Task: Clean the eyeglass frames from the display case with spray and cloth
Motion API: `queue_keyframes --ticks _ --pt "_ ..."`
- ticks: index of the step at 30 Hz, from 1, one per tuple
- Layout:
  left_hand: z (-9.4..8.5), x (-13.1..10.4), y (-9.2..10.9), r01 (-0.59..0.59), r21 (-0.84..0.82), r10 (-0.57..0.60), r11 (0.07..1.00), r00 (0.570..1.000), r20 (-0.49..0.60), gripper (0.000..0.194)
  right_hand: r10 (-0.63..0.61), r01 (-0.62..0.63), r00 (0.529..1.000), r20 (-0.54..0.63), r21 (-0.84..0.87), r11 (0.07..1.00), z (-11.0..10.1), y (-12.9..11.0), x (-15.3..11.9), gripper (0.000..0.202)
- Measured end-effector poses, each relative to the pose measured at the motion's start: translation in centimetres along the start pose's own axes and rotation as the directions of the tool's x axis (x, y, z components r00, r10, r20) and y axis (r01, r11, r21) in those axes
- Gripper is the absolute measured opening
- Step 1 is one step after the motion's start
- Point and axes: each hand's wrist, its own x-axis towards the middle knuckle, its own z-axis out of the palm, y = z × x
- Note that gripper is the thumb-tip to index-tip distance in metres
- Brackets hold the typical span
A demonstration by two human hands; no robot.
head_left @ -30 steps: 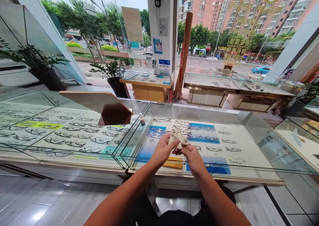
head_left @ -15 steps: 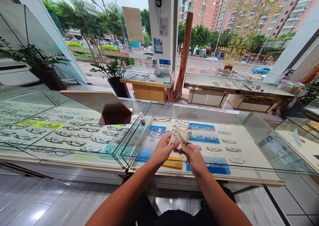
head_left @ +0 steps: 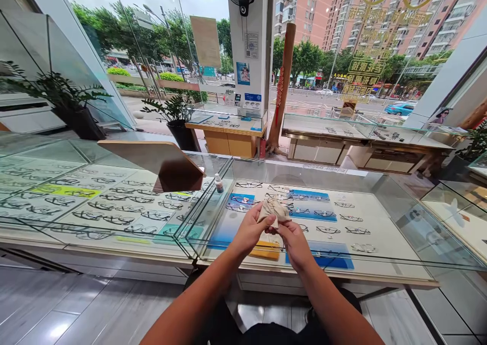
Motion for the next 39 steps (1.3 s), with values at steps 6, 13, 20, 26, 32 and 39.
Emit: queue_keyframes --ticks 6,13,20,26,32,39 --pt "0.6 0.3 -1.5 -0.081 0.004 0.079 0.997 0.969 -0.236 0.058 -0.038 0.043 0.999 0.038 -0.12 0.992 1.4 -0.5 -0.5 0.031" --pt "-0.6 0.3 -1.1 -0.035 -0.092 0.031 0.995 0.998 -0.052 0.049 -0.041 0.043 0.999 0.025 -0.089 0.995 0.2 0.0 -0.3 0.034" --pt "-0.5 0.7 -1.8 0.008 -0.099 -0.017 0.995 0.996 -0.089 0.054 -0.063 0.073 0.996 0.057 -0.19 0.979 0.4 0.5 0.0 0.037" --pt "-0.4 1.2 -1.9 0.072 -0.172 -0.1 0.983 0.982 -0.16 0.059 -0.032 0.042 0.998 0.055 -0.178 0.983 0.5 0.3 0.0 0.038" --pt "-1.0 0.6 -1.3 0.028 -0.219 -0.059 0.975 0.989 -0.138 0.052 -0.013 0.014 0.999 0.042 -0.025 1.0 -0.9 -0.3 0.3 0.03" --pt "-1.3 0.3 -1.5 0.039 -0.234 -0.076 0.971 0.986 -0.15 0.06 0.052 -0.057 0.997 0.051 0.113 0.992 -0.5 -1.4 -0.2 0.028"
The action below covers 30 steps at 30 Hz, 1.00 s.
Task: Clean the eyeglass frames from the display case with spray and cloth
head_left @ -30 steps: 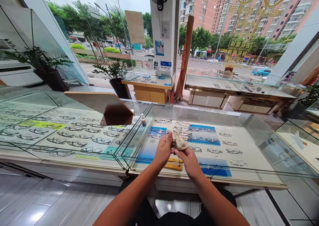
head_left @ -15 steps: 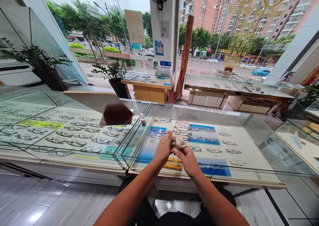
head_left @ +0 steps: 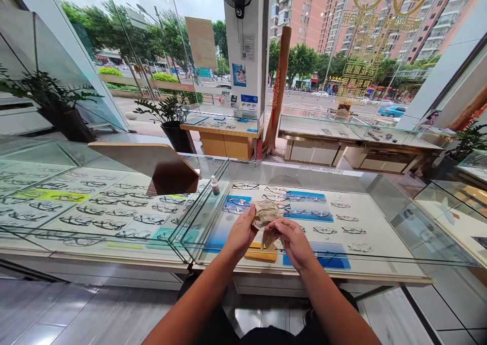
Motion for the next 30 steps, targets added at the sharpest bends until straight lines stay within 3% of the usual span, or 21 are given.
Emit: queue_keyframes --ticks 4,8,14,19,23,30 --pt "-0.4 -0.2 -0.1 -0.013 0.065 0.013 0.998 1.0 0.01 0.057 -0.019 0.025 0.997 -0.077 0.066 0.998 -0.3 -0.9 0.1 0.027" --pt "-0.6 -0.8 -0.2 -0.067 0.235 0.046 0.97 0.995 0.094 0.056 -0.112 0.12 0.979 -0.171 0.036 0.992 -0.6 -1.7 0.7 0.028" --pt "0.8 -1.9 -0.3 -0.136 0.449 0.064 0.883 0.983 0.171 0.061 -0.179 0.177 0.963 -0.201 -0.027 0.984 0.6 -1.3 1.4 0.026" --pt "1.9 -2.1 -0.6 -0.078 0.363 0.028 0.929 0.989 0.142 0.054 -0.166 0.165 0.962 -0.216 -0.022 0.986 1.6 -0.6 1.2 0.028" --pt "2.2 -2.0 -0.5 -0.015 0.231 -0.037 0.973 0.976 0.216 0.051 -0.151 0.161 0.969 -0.198 0.036 0.986 1.8 -0.6 1.2 0.029" --pt "1.1 -2.0 -0.4 -0.02 0.215 -0.051 0.976 0.946 0.321 0.058 -0.11 0.137 0.974 -0.198 0.129 0.982 1.2 -1.1 1.4 0.026"
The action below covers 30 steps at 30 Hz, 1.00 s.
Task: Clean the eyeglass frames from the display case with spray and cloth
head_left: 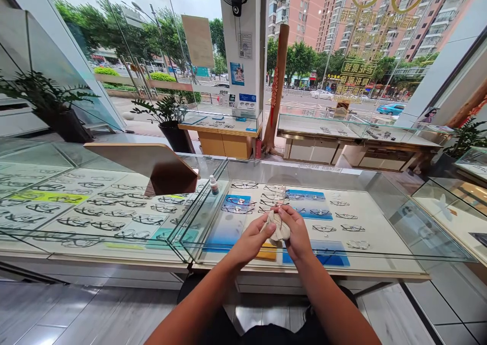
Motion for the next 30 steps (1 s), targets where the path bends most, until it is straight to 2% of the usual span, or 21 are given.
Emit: queue_keyframes --ticks 3,7,9,11,16,20,22,27,30 --pt "-0.2 0.0 0.1 0.003 0.024 -0.003 1.0 0.999 0.034 0.059 0.041 -0.041 0.999 -0.001 0.035 0.999 0.0 -0.1 -0.1 0.028" --pt "0.5 0.4 0.3 -0.045 0.144 0.064 0.989 0.989 -0.133 0.055 0.039 -0.039 0.999 0.012 0.005 0.999 0.4 0.2 -0.4 0.028" --pt "0.7 0.6 0.3 -0.045 0.149 0.076 0.988 0.976 -0.205 0.054 0.025 -0.025 0.999 0.027 -0.021 0.999 0.6 0.4 -0.4 0.027" --pt "0.8 0.7 0.1 -0.041 0.135 0.072 0.99 0.97 -0.233 0.055 0.006 -0.005 1.0 0.027 -0.026 1.0 0.5 0.5 -0.3 0.027" --pt "0.4 0.8 0.0 -0.034 0.113 0.046 0.993 0.993 -0.105 0.051 0.017 -0.017 0.999 -0.033 -0.004 1.0 0.1 0.6 0.1 0.029" --pt "0.3 1.4 -0.3 -0.021 0.087 0.039 0.996 0.977 -0.21 0.056 0.023 -0.024 0.999 -0.025 -0.014 1.0 0.3 0.8 0.1 0.032" --pt "0.1 1.5 -0.4 -0.017 0.055 0.029 0.998 0.976 -0.217 0.057 0.004 -0.004 0.999 -0.038 -0.007 1.0 0.3 0.8 0.1 0.032" --pt "-0.2 1.2 0.1 0.033 0.041 -0.032 0.999 0.999 -0.032 0.052 0.002 -0.004 0.996 -0.088 -0.019 1.0 0.1 1.1 0.1 0.03" --pt "0.2 1.5 0.0 -0.009 0.066 0.018 0.998 0.991 -0.133 0.054 -0.037 0.035 0.997 -0.074 -0.025 0.999 0.1 1.3 0.1 0.031"
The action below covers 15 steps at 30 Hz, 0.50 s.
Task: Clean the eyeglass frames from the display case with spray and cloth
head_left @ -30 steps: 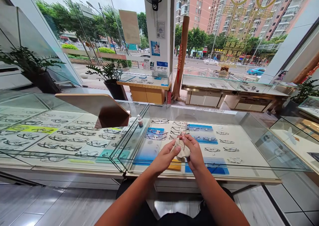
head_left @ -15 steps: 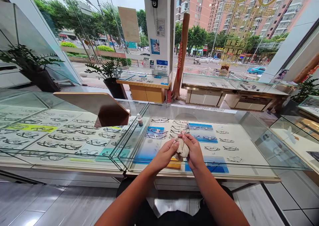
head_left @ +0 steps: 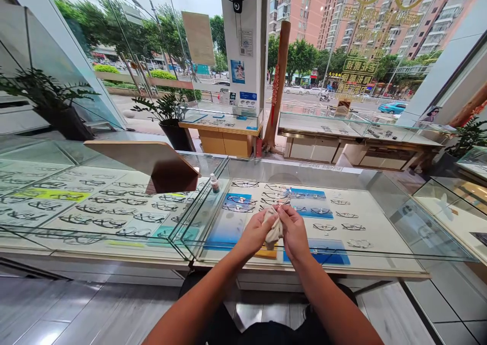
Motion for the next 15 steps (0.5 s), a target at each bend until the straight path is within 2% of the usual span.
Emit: queue_keyframes --ticks 2,7,10,12,15 --pt "0.1 0.3 -0.1 -0.004 -0.011 0.003 1.0 0.999 -0.045 0.057 -0.026 0.026 1.0 -0.006 0.008 1.0 0.0 0.0 0.0 0.031" --pt "0.1 0.7 0.3 0.009 0.005 -0.01 1.0 0.993 0.113 0.049 -0.021 0.021 1.0 -0.015 -0.009 1.0 0.1 -0.5 0.2 0.03" --pt "0.6 0.9 0.3 -0.055 0.038 0.054 0.998 0.999 0.007 0.05 -0.049 0.048 0.999 -0.011 -0.015 0.999 0.1 -0.6 0.3 0.029" --pt "0.6 1.1 0.1 -0.058 0.029 0.059 0.998 0.998 -0.038 0.053 -0.053 0.053 0.999 -0.012 -0.006 0.999 0.1 -0.7 0.4 0.029" --pt "0.2 1.2 -0.2 -0.034 0.02 0.033 0.999 0.997 0.069 0.053 -0.047 0.047 0.999 -0.021 -0.005 0.999 0.1 -0.8 0.5 0.029"
